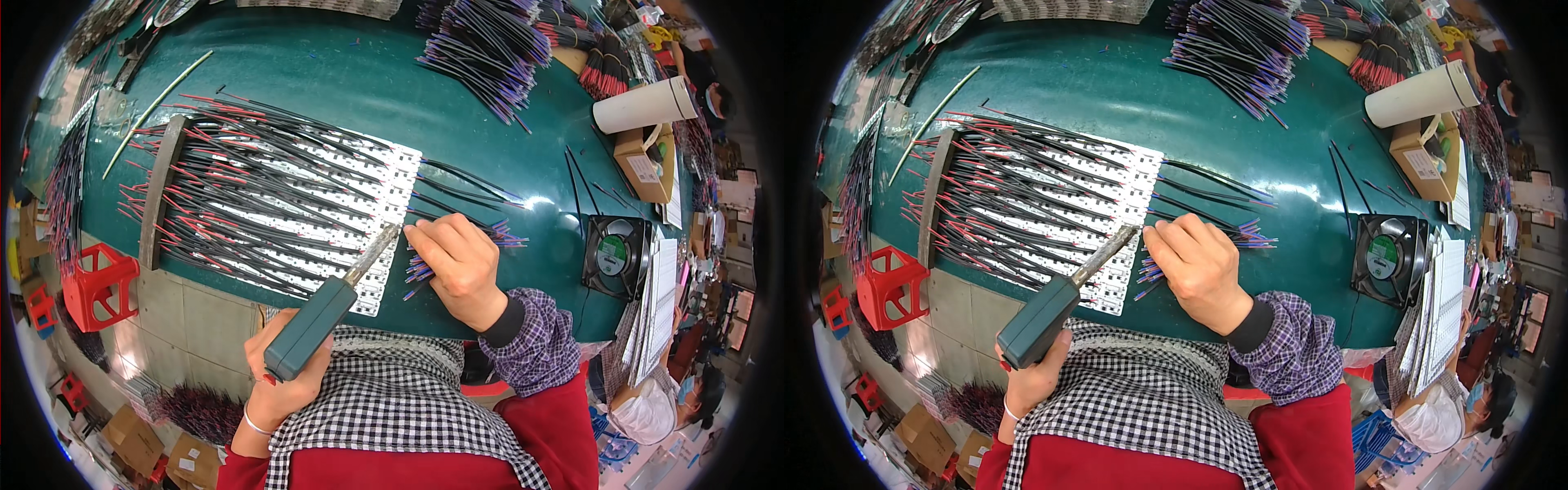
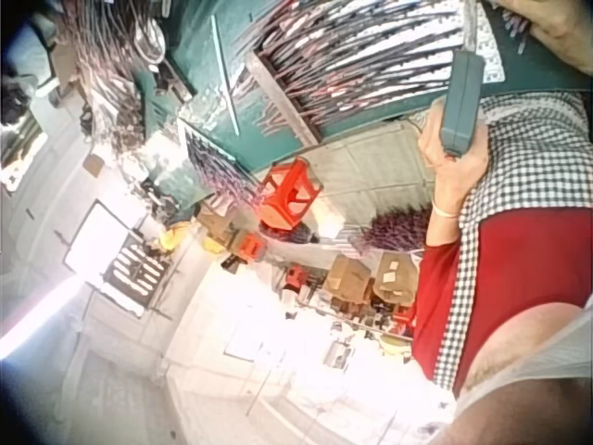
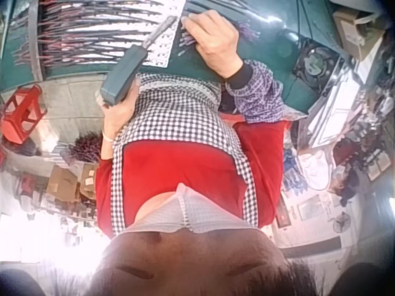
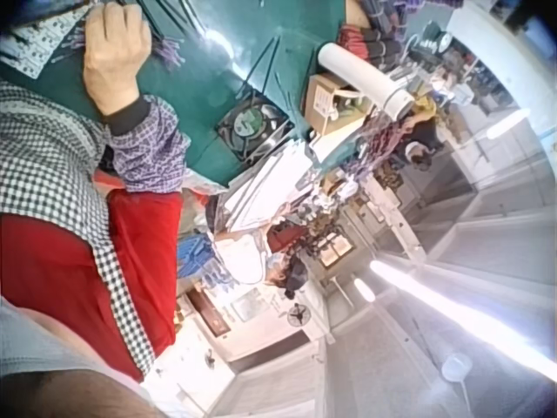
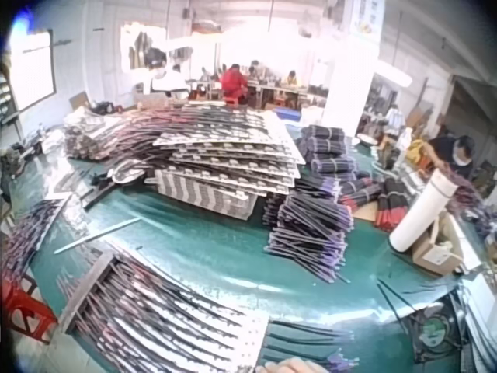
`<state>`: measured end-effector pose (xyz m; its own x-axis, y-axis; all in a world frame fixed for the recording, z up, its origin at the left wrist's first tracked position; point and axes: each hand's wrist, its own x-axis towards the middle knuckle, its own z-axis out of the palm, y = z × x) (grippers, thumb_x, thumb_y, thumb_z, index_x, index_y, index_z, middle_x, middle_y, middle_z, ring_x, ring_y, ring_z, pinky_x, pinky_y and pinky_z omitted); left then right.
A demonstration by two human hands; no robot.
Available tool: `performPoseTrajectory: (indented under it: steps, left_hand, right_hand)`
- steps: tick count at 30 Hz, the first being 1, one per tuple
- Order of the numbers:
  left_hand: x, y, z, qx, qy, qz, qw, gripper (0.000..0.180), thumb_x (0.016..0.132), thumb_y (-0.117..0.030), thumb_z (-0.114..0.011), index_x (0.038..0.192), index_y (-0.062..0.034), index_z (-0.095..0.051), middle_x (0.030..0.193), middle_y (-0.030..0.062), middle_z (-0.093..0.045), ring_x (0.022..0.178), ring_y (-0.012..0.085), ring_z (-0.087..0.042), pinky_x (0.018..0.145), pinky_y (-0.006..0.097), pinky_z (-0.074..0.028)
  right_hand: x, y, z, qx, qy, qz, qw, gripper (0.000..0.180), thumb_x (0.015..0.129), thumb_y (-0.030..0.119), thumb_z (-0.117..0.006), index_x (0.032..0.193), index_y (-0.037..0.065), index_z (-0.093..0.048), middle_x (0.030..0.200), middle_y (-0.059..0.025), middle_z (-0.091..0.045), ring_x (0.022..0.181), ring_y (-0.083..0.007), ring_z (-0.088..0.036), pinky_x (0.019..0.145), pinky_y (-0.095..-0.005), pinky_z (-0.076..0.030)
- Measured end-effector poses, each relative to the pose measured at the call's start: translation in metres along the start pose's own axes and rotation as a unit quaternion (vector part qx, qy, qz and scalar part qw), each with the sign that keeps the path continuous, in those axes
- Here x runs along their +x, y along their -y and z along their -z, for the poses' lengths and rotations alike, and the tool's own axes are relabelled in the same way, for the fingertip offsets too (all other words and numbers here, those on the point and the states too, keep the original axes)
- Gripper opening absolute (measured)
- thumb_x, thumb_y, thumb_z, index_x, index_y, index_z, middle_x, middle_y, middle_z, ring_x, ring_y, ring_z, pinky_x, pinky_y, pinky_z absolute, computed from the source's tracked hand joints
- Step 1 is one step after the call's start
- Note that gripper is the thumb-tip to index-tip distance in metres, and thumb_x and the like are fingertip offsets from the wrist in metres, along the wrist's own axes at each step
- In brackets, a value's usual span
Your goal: The person solders wires onto circuit board strips using a soldering gun, stacks the assembled board, arranges a new set of circuit board strips with a stick, and solders wires onto the new strips.
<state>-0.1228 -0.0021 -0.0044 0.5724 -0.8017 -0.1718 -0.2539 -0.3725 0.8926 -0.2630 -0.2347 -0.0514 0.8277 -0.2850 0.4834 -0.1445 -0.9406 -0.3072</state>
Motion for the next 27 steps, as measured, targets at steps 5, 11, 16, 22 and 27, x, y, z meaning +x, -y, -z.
performPoseTrajectory:
  steps: [5,11,16,22,27]
  left_hand:
    - [0.004,-0.004,0.003,0.014,0.010,0.002,1.000,0.016,0.075,0.003,-0.075,0.088,0.0054,-0.068,0.087,0.0133,-0.069,0.072,0.0224,-0.068,0.065,0.030,-0.053]
    - [0.007,-0.007,0.004,-0.010,0.007,-0.023,1.000,0.014,0.073,0.003,-0.075,0.085,0.0046,-0.067,0.082,0.0121,-0.067,0.068,0.0212,-0.066,0.063,0.029,-0.052]
    - [-0.016,0.011,0.005,-0.035,-0.046,0.056,0.997,0.022,0.076,0.002,-0.075,0.097,0.0058,-0.071,0.088,0.0144,-0.071,0.073,0.0210,-0.068,0.066,0.030,-0.053]
    - [-0.021,0.012,0.004,-0.151,-0.094,0.077,0.981,0.024,0.083,0.000,-0.076,0.106,0.0047,-0.072,0.091,0.0083,-0.074,0.077,0.0144,-0.066,0.070,0.029,-0.053]
    - [-0.023,0.012,0.004,-0.187,-0.110,0.084,0.973,0.021,0.084,-0.001,-0.077,0.104,0.0037,-0.072,0.091,0.0067,-0.074,0.077,0.0131,-0.066,0.070,0.029,-0.053]
  right_hand:
    - [0.001,0.001,0.001,-0.025,0.006,0.022,0.999,0.028,0.070,0.007,-0.067,0.097,0.000,-0.070,0.095,-0.0078,-0.067,0.083,-0.0207,-0.063,0.064,-0.0319,-0.050]
    - [0.003,0.006,0.001,-0.063,0.005,0.033,0.997,0.028,0.071,0.008,-0.066,0.097,-0.001,-0.070,0.094,-0.0075,-0.066,0.083,-0.0203,-0.063,0.065,-0.0309,-0.050]
    - [0.002,0.007,0.002,-0.062,0.008,0.030,0.998,0.028,0.071,0.008,-0.066,0.097,-0.001,-0.070,0.093,-0.0070,-0.065,0.083,-0.0204,-0.063,0.065,-0.0307,-0.050]
    - [0.003,0.010,0.010,0.002,-0.031,0.034,0.999,0.038,0.067,0.005,-0.068,0.104,0.000,-0.072,0.091,-0.0073,-0.064,0.079,-0.0227,-0.063,0.063,-0.0326,-0.050]
    - [-0.008,0.022,0.013,-0.004,-0.022,0.014,1.000,0.047,0.071,0.002,-0.068,0.118,-0.002,-0.070,0.092,-0.0068,-0.057,0.070,-0.0206,-0.055,0.060,-0.0325,-0.044]
